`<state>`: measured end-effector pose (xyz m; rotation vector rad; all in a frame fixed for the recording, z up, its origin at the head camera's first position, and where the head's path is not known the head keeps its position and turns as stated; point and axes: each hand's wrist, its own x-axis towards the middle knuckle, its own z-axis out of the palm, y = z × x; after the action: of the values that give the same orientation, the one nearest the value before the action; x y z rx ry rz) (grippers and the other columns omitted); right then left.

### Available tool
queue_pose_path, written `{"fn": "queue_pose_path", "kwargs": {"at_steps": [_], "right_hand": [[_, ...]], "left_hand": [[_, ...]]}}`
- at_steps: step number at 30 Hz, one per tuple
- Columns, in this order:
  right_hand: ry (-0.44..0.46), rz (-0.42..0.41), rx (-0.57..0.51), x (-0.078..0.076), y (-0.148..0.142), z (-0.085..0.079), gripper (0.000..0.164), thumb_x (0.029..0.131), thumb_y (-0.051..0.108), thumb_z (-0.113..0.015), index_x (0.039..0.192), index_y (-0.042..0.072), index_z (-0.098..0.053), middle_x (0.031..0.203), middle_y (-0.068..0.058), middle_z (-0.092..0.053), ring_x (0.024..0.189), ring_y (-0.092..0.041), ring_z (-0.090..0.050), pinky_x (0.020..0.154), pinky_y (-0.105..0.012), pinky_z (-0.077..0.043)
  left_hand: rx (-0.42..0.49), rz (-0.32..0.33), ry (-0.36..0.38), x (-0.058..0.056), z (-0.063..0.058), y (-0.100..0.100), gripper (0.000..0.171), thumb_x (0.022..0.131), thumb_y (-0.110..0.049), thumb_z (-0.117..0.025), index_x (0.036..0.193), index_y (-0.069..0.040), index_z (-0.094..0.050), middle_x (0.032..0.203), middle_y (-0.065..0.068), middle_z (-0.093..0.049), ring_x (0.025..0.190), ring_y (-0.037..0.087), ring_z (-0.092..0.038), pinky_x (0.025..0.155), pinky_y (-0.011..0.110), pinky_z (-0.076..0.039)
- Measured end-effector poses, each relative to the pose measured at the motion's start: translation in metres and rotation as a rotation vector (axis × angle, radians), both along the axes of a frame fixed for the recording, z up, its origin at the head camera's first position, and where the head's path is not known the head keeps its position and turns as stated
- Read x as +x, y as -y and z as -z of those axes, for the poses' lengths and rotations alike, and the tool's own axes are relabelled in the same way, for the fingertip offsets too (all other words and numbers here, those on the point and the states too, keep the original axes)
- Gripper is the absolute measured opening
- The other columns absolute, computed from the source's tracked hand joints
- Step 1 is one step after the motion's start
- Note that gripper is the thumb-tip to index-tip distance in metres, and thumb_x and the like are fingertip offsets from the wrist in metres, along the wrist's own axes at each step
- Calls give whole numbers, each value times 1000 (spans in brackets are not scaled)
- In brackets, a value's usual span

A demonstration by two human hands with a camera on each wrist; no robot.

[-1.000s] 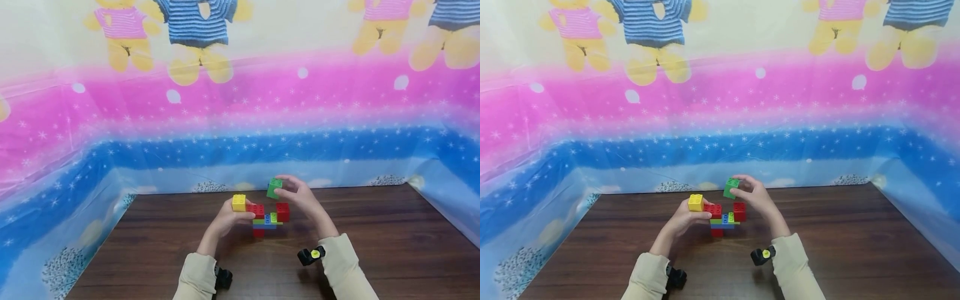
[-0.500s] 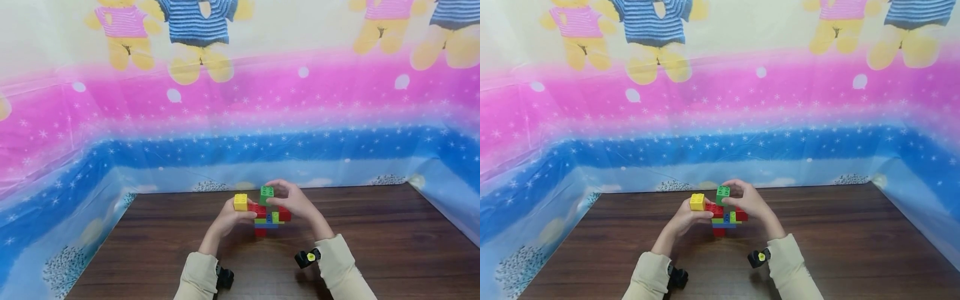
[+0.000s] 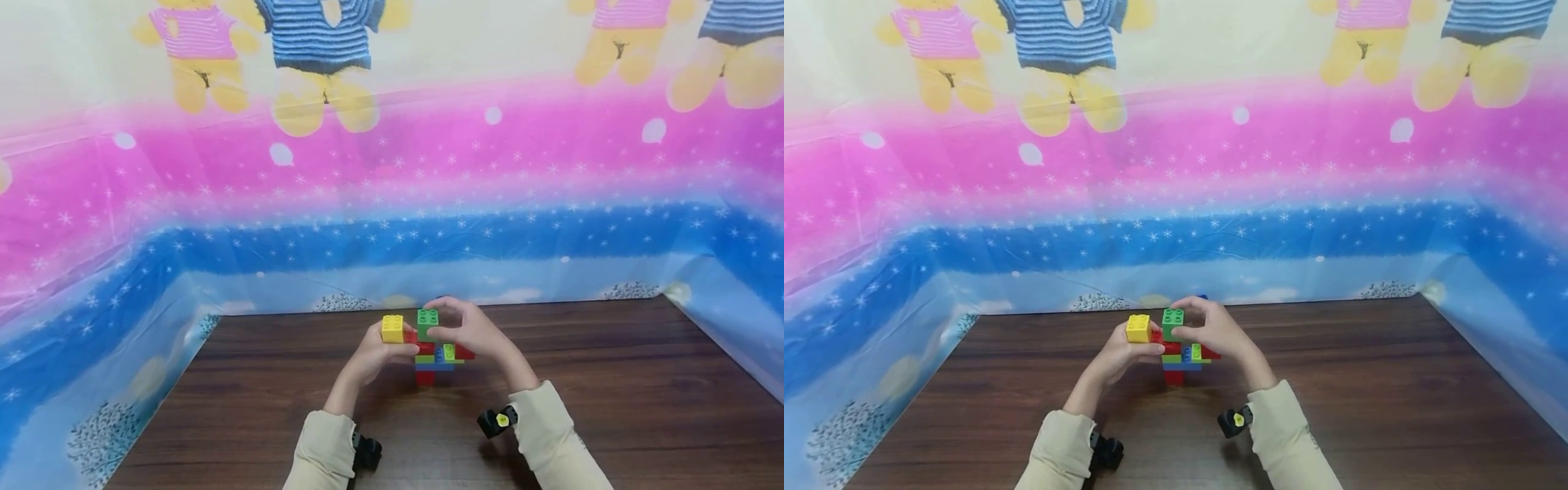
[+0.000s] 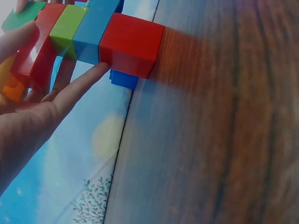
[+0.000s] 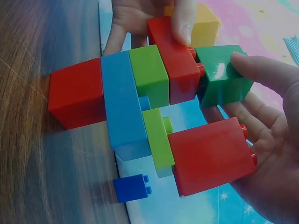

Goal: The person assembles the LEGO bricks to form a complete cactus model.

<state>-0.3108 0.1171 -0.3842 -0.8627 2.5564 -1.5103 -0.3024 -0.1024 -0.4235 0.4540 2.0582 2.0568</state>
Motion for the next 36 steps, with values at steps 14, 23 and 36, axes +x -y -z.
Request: {"fn": "queue_pose_path", "kwargs": {"at_steps": [14, 23, 36], "right_hand": [[-44, -33, 38, 4, 5, -1, 43, 92, 27, -67, 132, 14, -57, 134, -11, -60, 128, -32, -54, 103, -54, -48], [-70, -15, 75, 6, 3, -1, 44, 92, 29, -68, 131, 15, -57, 130, -10, -63, 125, -32, -57, 100, -52, -50], [-74, -7, 88, 8, 5, -4, 44, 90, 27, -70, 130, 14, -59, 127, -10, -65, 121, -31, -60, 97, -49, -53]], "left_hand": [[9, -2, 1, 2, -2, 1, 37, 84, 0, -69, 116, 2, -51, 99, 0, -61, 91, 13, -66, 86, 43, -59], [13, -11, 4, 2, -2, -1, 36, 83, 2, -69, 114, 1, -52, 97, 1, -61, 89, 12, -66, 91, 54, -55], [1, 12, 4, 1, 0, 3, 37, 84, 1, -70, 116, 2, -52, 100, 4, -62, 90, 14, -66, 86, 42, -59]]}}
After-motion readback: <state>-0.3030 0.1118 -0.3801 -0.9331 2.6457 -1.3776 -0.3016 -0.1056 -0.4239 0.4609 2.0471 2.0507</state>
